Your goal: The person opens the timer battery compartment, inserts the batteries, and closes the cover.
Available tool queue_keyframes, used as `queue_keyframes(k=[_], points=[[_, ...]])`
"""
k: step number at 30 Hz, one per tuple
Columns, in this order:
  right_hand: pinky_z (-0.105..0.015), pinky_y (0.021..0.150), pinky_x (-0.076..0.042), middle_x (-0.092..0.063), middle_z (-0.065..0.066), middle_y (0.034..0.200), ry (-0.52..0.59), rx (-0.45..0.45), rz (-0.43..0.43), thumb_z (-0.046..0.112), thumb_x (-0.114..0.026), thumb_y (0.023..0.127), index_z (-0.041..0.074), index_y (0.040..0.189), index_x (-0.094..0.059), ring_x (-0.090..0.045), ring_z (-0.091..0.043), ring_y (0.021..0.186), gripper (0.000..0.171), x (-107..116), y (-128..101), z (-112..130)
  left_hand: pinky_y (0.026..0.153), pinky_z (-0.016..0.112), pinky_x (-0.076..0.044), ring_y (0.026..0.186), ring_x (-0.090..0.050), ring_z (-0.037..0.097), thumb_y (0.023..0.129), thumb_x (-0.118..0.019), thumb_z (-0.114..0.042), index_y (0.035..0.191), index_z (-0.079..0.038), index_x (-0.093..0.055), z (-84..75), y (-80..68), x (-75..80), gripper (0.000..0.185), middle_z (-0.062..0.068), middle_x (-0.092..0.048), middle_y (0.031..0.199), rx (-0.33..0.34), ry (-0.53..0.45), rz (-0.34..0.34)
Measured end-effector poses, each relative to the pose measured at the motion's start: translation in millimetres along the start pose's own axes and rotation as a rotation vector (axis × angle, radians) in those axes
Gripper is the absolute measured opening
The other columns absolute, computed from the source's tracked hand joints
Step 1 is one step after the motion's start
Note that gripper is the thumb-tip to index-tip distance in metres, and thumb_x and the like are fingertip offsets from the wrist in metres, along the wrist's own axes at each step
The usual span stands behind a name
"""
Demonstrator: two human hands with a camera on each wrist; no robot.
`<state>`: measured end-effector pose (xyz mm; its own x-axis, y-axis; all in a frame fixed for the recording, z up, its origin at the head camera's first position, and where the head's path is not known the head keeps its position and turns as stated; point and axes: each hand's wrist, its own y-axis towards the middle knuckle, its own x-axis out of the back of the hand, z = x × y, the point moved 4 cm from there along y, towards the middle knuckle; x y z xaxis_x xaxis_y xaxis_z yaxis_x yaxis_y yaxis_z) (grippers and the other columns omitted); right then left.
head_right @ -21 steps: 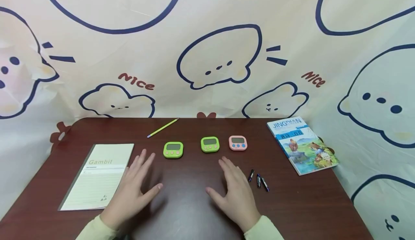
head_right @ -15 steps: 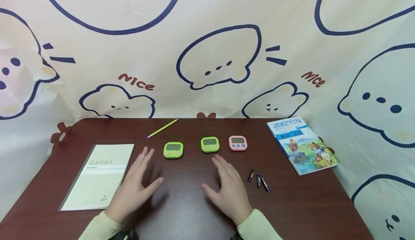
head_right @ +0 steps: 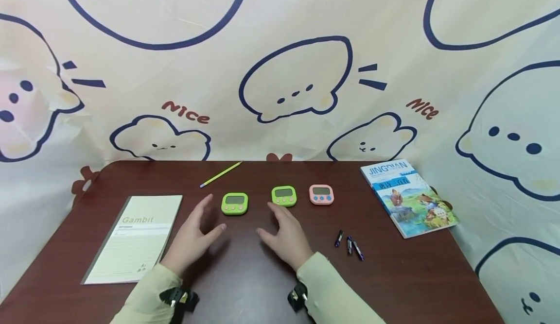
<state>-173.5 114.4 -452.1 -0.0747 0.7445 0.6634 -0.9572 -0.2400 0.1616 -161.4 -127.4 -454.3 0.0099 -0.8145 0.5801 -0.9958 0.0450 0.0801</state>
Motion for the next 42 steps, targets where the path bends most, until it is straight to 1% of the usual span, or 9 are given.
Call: queue_keyframes(k=[6, 9, 14, 18, 24, 28, 33, 37, 42], points=[[-0.044, 0.107, -0.046, -0.059, -0.007, 0.138, 0.041, -0.033, 0.064, 0.027, -0.078, 0.089, 0.008, 0.145, -0.051, -0.054, -0.023, 0.130, 0.065, -16.1, 24.6, -3.2, 0.108, 0.056, -0.041, 0.136, -0.045, 0.037, 0.091, -0.074, -0.024, 0.158, -0.007, -0.024, 12.1, 15.7, -5.7, 0.085, 0.017, -0.036, 0.157, 0.047, 0.004, 0.048], [-0.042, 0.103, -0.049, -0.061, -0.006, 0.134, 0.064, -0.057, 0.089, 0.026, -0.077, 0.090, 0.008, 0.145, -0.051, -0.058, -0.022, 0.122, 0.064, -21.6, 34.1, -4.7, 0.106, 0.054, -0.043, 0.133, -0.049, 0.037, 0.091, -0.074, -0.024, 0.158, -0.006, -0.024, 15.0, 23.7, -5.4, 0.086, 0.018, -0.037, 0.157, 0.064, 0.001, 0.081], [-0.040, 0.095, -0.053, -0.061, -0.008, 0.132, 0.074, -0.051, 0.115, 0.022, -0.077, 0.090, 0.004, 0.145, -0.050, -0.061, -0.022, 0.114, 0.064, -29.3, 43.9, -2.7, 0.104, 0.051, -0.045, 0.129, -0.052, 0.034, 0.089, -0.076, -0.021, 0.156, -0.005, -0.029, 18.1, 36.8, -6.2, 0.083, 0.017, -0.041, 0.154, 0.094, -0.012, 0.119], [-0.039, 0.093, -0.053, -0.061, -0.009, 0.132, 0.044, -0.029, 0.139, 0.022, -0.078, 0.089, 0.004, 0.144, -0.051, -0.061, -0.021, 0.112, 0.064, -36.4, 52.2, 2.7, 0.103, 0.049, -0.046, 0.126, -0.054, 0.031, 0.087, -0.078, -0.020, 0.154, -0.004, -0.033, 21.0, 46.3, -7.4, 0.082, 0.016, -0.046, 0.151, 0.122, -0.002, 0.112], [-0.038, 0.094, -0.052, -0.061, -0.008, 0.133, -0.065, -0.017, 0.174, 0.029, -0.080, 0.087, 0.007, 0.143, -0.053, -0.061, -0.022, 0.110, 0.066, -47.0, 66.3, 4.4, 0.099, 0.049, -0.049, 0.119, -0.057, 0.033, 0.086, -0.079, -0.020, 0.151, 0.001, -0.038, 21.3, 57.6, -12.3, 0.079, 0.018, -0.052, 0.145, 0.111, 0.072, 0.117], [-0.041, 0.100, -0.049, -0.060, -0.008, 0.136, -0.118, -0.016, 0.190, 0.033, -0.081, 0.086, 0.009, 0.144, -0.053, -0.057, -0.024, 0.119, 0.068, -52.1, 73.6, 4.1, 0.099, 0.051, -0.048, 0.121, -0.056, 0.035, 0.084, -0.082, -0.018, 0.149, 0.001, -0.042, 19.5, 61.9, -13.8, 0.078, 0.019, -0.053, 0.143, 0.106, 0.120, 0.121], [-0.042, 0.106, -0.045, -0.060, -0.008, 0.137, -0.141, -0.025, 0.178, 0.030, -0.081, 0.086, 0.010, 0.141, -0.056, -0.053, -0.028, 0.128, 0.064, -54.4, 77.2, 4.2, 0.106, 0.055, -0.042, 0.129, -0.049, 0.040, 0.083, -0.082, -0.017, 0.144, 0.002, -0.048, 16.1, 65.4, -16.0, 0.073, 0.021, -0.053, 0.141, 0.070, 0.175, 0.114], [-0.042, 0.107, -0.044, -0.060, -0.008, 0.137, -0.145, -0.042, 0.181, 0.029, -0.080, 0.087, 0.011, 0.141, -0.057, -0.052, -0.028, 0.129, 0.061, -55.2, 76.6, 4.0, 0.108, 0.055, -0.040, 0.131, -0.047, 0.041, 0.083, -0.082, -0.016, 0.143, 0.002, -0.050, 16.1, 65.2, -16.7, 0.070, 0.021, -0.053, 0.140, 0.068, 0.189, 0.111], [-0.042, 0.103, -0.047, -0.061, -0.008, 0.136, -0.110, -0.046, 0.184, 0.029, -0.080, 0.087, 0.011, 0.140, -0.058, -0.055, -0.027, 0.124, 0.060, -52.1, 72.6, 6.2, 0.105, 0.054, -0.043, 0.127, -0.051, 0.038, 0.083, -0.082, -0.016, 0.142, 0.002, -0.050, 13.7, 61.7, -15.8, 0.069, 0.021, -0.054, 0.138, 0.077, 0.180, 0.117]])
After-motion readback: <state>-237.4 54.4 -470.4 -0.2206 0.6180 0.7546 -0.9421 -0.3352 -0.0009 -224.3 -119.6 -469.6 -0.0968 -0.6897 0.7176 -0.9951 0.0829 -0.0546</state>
